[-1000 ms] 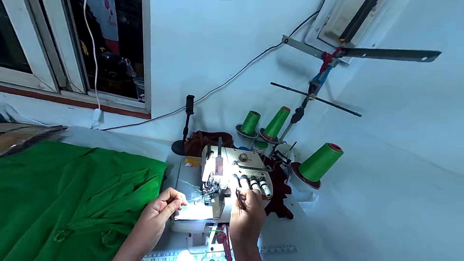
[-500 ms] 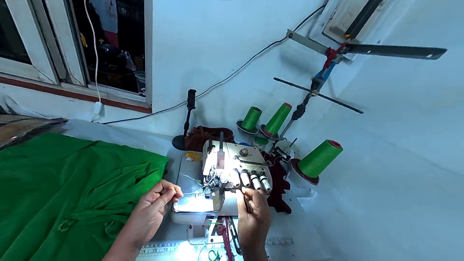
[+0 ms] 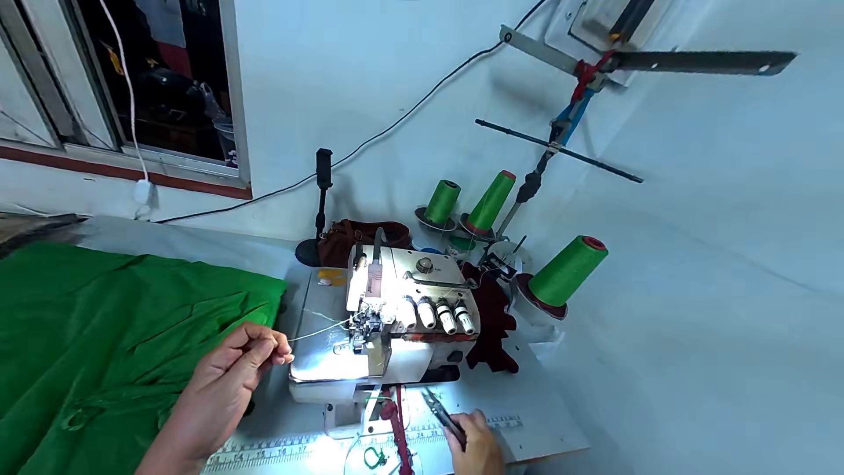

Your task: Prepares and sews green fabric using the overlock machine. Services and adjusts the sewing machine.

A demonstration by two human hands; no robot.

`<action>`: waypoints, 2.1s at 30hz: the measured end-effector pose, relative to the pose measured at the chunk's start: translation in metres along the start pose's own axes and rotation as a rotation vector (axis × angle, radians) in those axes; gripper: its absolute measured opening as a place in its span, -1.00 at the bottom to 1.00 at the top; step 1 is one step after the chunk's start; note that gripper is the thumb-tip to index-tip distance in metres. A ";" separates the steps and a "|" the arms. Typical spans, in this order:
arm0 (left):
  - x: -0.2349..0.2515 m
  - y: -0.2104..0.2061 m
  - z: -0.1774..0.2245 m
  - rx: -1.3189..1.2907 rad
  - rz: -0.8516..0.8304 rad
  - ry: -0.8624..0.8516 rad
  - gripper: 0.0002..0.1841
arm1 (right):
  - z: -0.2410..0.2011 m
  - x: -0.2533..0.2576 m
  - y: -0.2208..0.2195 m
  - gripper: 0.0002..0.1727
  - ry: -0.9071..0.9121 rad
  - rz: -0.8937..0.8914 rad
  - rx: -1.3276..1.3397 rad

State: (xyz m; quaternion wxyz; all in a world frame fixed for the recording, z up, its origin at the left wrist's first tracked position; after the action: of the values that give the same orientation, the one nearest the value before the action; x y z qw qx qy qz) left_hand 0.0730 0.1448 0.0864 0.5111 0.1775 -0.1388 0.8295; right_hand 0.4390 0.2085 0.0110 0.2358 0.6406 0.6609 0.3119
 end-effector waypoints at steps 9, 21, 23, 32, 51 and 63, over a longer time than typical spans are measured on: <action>0.008 -0.005 0.021 0.645 -0.018 -0.172 -0.81 | 0.013 0.010 0.026 -0.61 -0.018 0.150 0.111; 0.021 -0.047 0.013 0.834 -0.186 -0.085 -0.86 | -0.020 -0.021 -0.004 -0.58 0.069 -0.235 0.298; 0.023 -0.046 0.011 0.818 -0.192 -0.070 -0.85 | -0.014 -0.023 0.000 -0.62 0.015 -0.291 0.265; 0.020 -0.036 0.004 0.687 -0.170 0.026 -0.87 | -0.014 -0.025 0.041 -0.80 0.013 -0.206 0.278; 0.023 -0.044 0.042 1.367 -0.209 -0.200 -0.96 | -0.038 -0.019 0.017 -0.81 0.247 0.010 0.382; 0.043 -0.073 -0.004 0.385 -0.786 0.411 -0.77 | -0.141 -0.017 -0.017 -0.80 0.666 0.076 1.258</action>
State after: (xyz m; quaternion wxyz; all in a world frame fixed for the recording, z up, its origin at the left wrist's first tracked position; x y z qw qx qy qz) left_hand 0.1201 0.2130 0.1051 0.7606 0.1403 0.1988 0.6018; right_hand 0.3283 0.1764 0.0953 -0.4044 0.5484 0.7296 0.0585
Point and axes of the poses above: each hand's wrist, its own x-axis towards the middle knuckle, its own y-axis out of the back of the hand, z = x × y, the point moved 9 cm from there along x, towards the middle knuckle, and after that the axes turned 14 degrees about x, right-handed, at the moved point
